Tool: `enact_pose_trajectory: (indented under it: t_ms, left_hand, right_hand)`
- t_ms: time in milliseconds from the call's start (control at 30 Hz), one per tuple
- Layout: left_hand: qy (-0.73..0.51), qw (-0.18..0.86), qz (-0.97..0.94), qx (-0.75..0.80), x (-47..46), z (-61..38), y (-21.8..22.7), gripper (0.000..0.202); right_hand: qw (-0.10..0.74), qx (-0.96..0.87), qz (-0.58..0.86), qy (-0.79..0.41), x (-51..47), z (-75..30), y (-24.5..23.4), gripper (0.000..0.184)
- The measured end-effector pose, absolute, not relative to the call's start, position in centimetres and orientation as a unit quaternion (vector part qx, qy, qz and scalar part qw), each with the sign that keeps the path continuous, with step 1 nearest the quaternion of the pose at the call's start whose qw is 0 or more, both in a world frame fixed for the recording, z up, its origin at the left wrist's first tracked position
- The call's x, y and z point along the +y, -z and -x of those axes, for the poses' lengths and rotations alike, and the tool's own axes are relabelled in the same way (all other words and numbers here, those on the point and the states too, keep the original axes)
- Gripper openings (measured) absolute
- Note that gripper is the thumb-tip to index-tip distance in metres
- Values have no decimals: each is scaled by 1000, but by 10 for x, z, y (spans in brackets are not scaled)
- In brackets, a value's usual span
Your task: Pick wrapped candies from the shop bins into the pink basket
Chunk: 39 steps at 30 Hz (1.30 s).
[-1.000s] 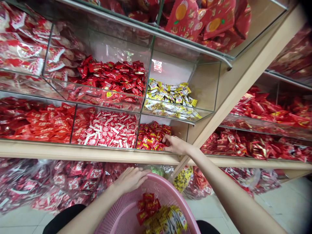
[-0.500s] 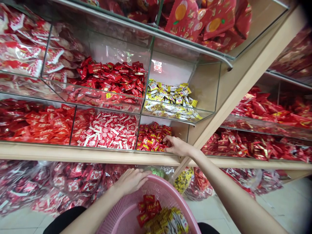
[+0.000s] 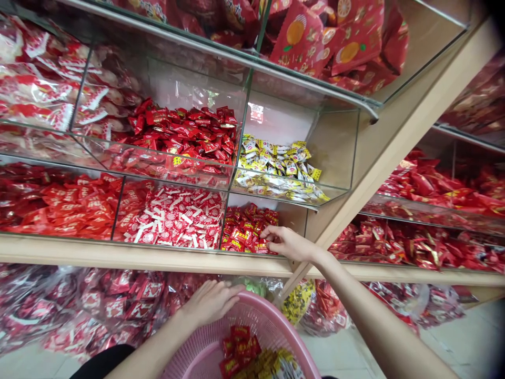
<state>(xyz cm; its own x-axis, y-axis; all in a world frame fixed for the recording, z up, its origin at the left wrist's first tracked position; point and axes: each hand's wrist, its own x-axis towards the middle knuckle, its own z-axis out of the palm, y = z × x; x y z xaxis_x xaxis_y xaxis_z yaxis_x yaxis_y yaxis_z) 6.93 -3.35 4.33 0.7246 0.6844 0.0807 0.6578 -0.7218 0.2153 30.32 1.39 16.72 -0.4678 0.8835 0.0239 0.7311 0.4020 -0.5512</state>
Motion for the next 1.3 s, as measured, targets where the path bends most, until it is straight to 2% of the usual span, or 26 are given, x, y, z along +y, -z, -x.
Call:
enact_pose_trajectory:
  t_ms: [300,433,667,800,967,1167,1233,1300]
  left_hand:
    - [-83,95,-923,364,-34,-68,-43,39]
    - [-68,90,-923,369,-34,-67,-44,38]
    - [-72,88,-921,373,-34,-67,-41,39]
    - [-75,93,-921,371,-34,-67,-41,39]
    - [-70,78,-923,369,-34,-67,-44,38]
    - [-78,93,-923,365,-34,-66,-44,39]
    - [-83,107,-922,363,-33,-66,-44,40]
    - [-80,111,-921,364,-32,-67,-43,40]
  right_hand:
    - [170,-823,484,-242,17,-290,-155,11]
    - [200,-811,489,-252,20,-292,-152,23]
    - [309,-723,489,-377,20,-298,-155,46]
    - [286,-725,489,-392,18,-300,-156,52]
    - [250,-734,488,-401,14,-301,-158,51]
    - [369,-712,471,-369,-24,-288,-174,39]
    - [348,-711,451,-413,-45,-283,-169,37]
    - [288,-729,432,-446,-64,-278,-152,37]
